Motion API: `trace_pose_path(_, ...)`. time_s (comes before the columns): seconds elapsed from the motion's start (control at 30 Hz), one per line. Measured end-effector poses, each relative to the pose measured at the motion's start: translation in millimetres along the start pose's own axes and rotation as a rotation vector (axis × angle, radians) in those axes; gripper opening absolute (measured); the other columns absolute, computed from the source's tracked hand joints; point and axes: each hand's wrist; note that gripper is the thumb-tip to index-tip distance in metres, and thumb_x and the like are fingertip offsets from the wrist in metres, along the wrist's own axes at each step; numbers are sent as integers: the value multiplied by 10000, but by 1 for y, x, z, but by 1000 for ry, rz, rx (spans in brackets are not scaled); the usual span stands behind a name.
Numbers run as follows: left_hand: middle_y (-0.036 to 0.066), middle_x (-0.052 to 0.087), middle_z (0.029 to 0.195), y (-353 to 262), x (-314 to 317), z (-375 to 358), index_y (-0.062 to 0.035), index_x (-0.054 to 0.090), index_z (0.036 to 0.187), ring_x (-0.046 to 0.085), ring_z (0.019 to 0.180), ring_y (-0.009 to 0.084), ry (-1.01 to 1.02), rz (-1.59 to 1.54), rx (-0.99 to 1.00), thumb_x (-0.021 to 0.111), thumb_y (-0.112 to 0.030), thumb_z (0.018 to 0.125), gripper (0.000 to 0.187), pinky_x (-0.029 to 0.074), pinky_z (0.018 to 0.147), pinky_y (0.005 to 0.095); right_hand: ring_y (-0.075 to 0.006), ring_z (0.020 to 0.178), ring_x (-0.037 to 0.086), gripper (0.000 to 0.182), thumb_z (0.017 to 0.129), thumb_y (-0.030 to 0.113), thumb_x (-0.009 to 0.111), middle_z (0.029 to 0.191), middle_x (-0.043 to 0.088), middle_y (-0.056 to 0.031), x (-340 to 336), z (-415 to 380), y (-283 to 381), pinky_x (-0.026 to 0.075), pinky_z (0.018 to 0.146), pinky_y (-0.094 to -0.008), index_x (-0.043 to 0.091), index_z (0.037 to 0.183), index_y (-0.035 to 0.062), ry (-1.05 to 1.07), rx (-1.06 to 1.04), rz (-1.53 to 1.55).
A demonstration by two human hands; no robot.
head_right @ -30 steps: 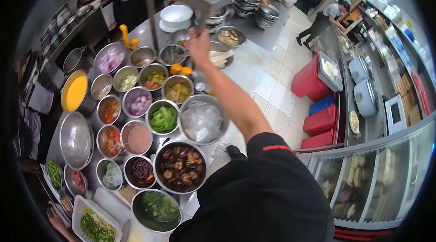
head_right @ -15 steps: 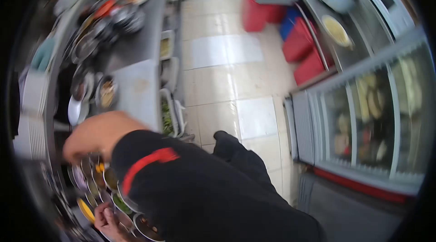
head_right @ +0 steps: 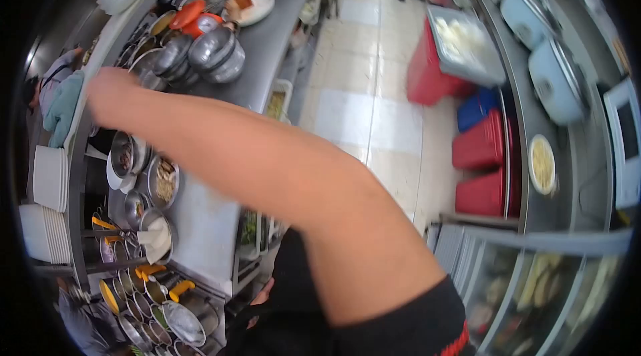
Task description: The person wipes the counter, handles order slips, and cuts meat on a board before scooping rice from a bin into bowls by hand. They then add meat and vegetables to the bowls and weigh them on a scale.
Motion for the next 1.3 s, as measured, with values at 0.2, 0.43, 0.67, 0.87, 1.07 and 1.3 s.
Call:
trace_pose_path(0.2, 186, 552, 1208, -194, 32, -6, 40, 454, 1283, 533, 1104, 221, -56, -178, 172, 673, -365, 805, 664, 396, 941, 314, -380, 658, 598, 341, 789, 333, 542, 678, 615, -182, 32, -119, -232, 481, 652, -465, 628, 687, 19, 34, 318, -199)
trace_pose_path(0.43, 180, 608, 1128, -434, 58, 16, -23, 529, 1231, 598, 1017, 279, -96, 277, 563, 621, -416, 820, 576, 454, 882, 349, -353, 1199, 446, 550, 709, 381, 674, 1247, 517, -185, -20, -532, -383, 392, 963, -430, 575, 1135, 46, 472, 1480, -339)
trace_pose_path(0.67, 181, 609, 1122, -562, 95, 75, -52, 571, 1189, 595, 1016, 328, -49, 673, 483, 595, -450, 813, 548, 454, 897, 392, -251, 1083, 571, 388, 796, 180, 550, 1155, 597, -128, -169, -631, -412, 480, 860, -362, 591, 1154, 35, 237, 2468, -399)
trace_pose_path(0.87, 198, 609, 1105, -620, 146, 86, -42, 592, 1153, 575, 1034, 354, -189, 697, 407, 561, -430, 828, 507, 436, 917, 399, -358, 972, 603, 536, 690, 441, 670, 978, 640, -231, -160, -478, -645, 471, 825, -409, 641, 991, -1, 237, 1766, -266)
trace_pose_path(1.07, 194, 646, 1000, -661, 178, 88, -63, 624, 1110, 596, 994, 351, -244, 501, 260, 552, -429, 834, 465, 448, 887, 408, -325, 1007, 555, 487, 618, 342, 775, 1034, 606, -195, -138, -138, -772, 434, 894, -372, 646, 957, 16, -268, 1099, -27)
trace_pose_path(1.3, 187, 651, 981, -737, 182, 154, -83, 644, 1074, 598, 975, 369, -279, 500, 259, 528, -412, 850, 415, 453, 877, 418, -380, 1210, 394, 630, 624, 346, 745, 1301, 427, -260, -164, 69, -806, 285, 1050, -388, 572, 1155, 56, -228, 781, -29)
Point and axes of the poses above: each hand's wrist, its own z-axis towards the middle knuckle, its own x-axis out of the palm, y = z × x
